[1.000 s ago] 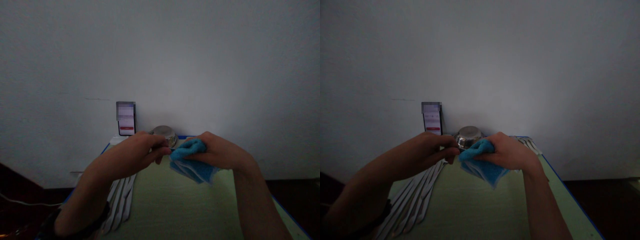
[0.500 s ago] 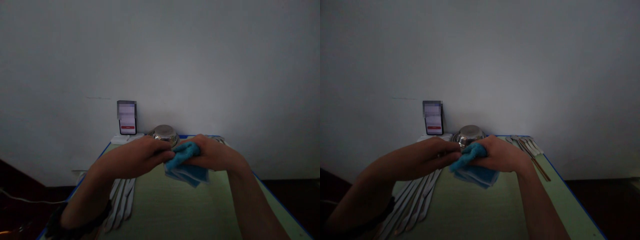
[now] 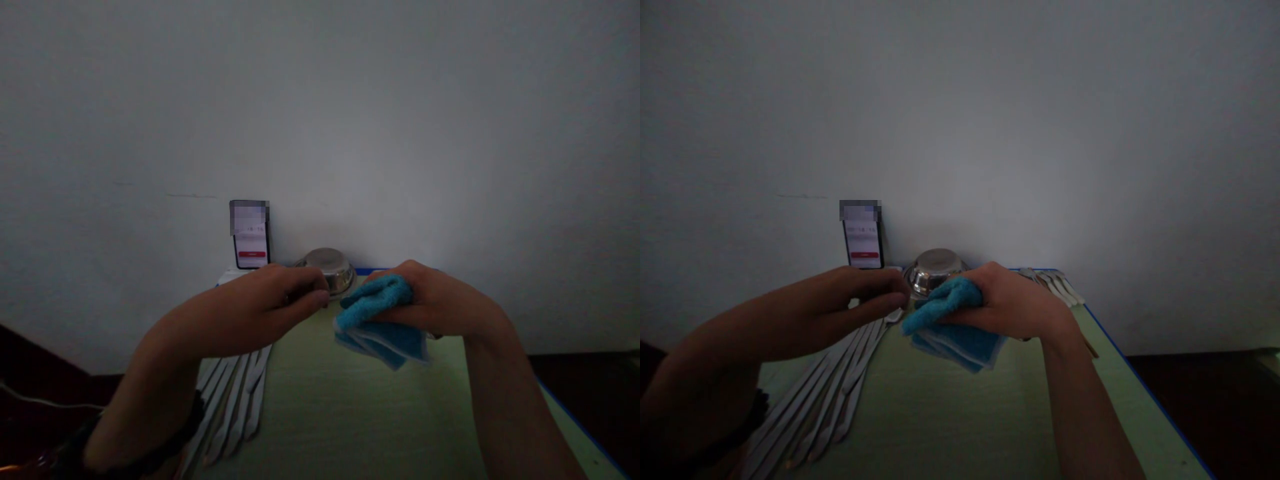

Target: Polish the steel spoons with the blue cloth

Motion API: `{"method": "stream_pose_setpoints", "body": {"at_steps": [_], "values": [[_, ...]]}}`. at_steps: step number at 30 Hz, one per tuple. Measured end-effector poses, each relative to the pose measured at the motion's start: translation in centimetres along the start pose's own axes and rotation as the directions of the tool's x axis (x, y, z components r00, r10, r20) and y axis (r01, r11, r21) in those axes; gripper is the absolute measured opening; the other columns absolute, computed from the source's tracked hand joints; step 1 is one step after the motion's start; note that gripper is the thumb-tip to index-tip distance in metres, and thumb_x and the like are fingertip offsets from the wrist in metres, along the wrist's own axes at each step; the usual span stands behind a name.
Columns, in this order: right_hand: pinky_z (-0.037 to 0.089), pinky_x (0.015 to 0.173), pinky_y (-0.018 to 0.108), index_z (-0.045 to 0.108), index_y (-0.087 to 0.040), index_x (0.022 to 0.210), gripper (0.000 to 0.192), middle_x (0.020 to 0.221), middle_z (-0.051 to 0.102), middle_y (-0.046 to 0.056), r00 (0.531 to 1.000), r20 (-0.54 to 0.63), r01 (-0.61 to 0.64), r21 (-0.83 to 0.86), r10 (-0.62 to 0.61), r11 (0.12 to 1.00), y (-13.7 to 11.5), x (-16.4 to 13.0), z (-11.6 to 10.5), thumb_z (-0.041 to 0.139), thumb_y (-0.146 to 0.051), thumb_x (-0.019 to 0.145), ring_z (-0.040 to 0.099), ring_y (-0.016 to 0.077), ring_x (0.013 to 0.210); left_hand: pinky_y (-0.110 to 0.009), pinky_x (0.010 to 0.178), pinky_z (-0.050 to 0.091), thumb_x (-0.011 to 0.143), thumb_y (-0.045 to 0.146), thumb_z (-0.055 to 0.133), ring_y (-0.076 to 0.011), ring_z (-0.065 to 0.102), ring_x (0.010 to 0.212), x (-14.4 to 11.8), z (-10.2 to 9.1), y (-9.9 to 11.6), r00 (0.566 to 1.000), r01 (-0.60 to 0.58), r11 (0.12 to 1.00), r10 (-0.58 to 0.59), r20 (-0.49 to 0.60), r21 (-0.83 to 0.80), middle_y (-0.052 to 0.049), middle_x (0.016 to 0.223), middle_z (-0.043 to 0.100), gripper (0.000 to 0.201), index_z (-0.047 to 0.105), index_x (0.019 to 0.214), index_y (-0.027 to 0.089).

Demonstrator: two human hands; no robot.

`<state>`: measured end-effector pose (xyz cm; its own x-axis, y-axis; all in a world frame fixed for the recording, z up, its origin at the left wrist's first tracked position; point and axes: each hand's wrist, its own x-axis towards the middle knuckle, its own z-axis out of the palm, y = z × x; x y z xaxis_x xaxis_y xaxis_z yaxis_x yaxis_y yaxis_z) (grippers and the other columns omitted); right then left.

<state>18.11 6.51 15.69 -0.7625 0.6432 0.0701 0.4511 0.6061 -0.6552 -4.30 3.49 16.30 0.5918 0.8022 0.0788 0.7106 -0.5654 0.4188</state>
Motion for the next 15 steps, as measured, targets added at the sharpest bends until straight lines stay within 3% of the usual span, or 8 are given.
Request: {"method": "stream_pose_setpoints", "body": {"at_steps": [9, 15], "values": [[0.044, 0.06, 0.019, 0.064, -0.018, 0.092, 0.024, 0.076, 0.067, -0.002, 1.0, 0.013, 0.027, -0.084, -0.026, 0.996, -0.5, 0.0, 0.1, 0.056, -0.035, 0.076, 0.059, 0.0099, 0.065, -0.02, 0.052, 0.035, 0.089, 0.037, 0.033, -0.0087, 0.05, 0.056, 0.1, 0.0, 1.2, 0.998, -0.039, 0.999, 0.037, 0.049, 0.038, 0.003, 0.065, 0.054, 0.029, 0.055, 0.083, 0.019], [0.041, 0.057, 0.021, 0.064, -0.018, 0.091, 0.026, 0.074, 0.065, -0.001, 1.0, 0.007, 0.019, -0.129, -0.018, 0.991, -0.7, 0.4, 0.2, 0.054, -0.037, 0.077, 0.057, 0.0108, 0.063, -0.02, 0.051, 0.034, 0.089, 0.039, 0.032, -0.0084, 0.049, 0.056, 0.7, 0.3, 1.3, 0.999, -0.033, 0.994, 0.03, 0.025, 0.102, 0.003, 0.064, 0.054, 0.032, 0.056, 0.083, 0.019]]}}
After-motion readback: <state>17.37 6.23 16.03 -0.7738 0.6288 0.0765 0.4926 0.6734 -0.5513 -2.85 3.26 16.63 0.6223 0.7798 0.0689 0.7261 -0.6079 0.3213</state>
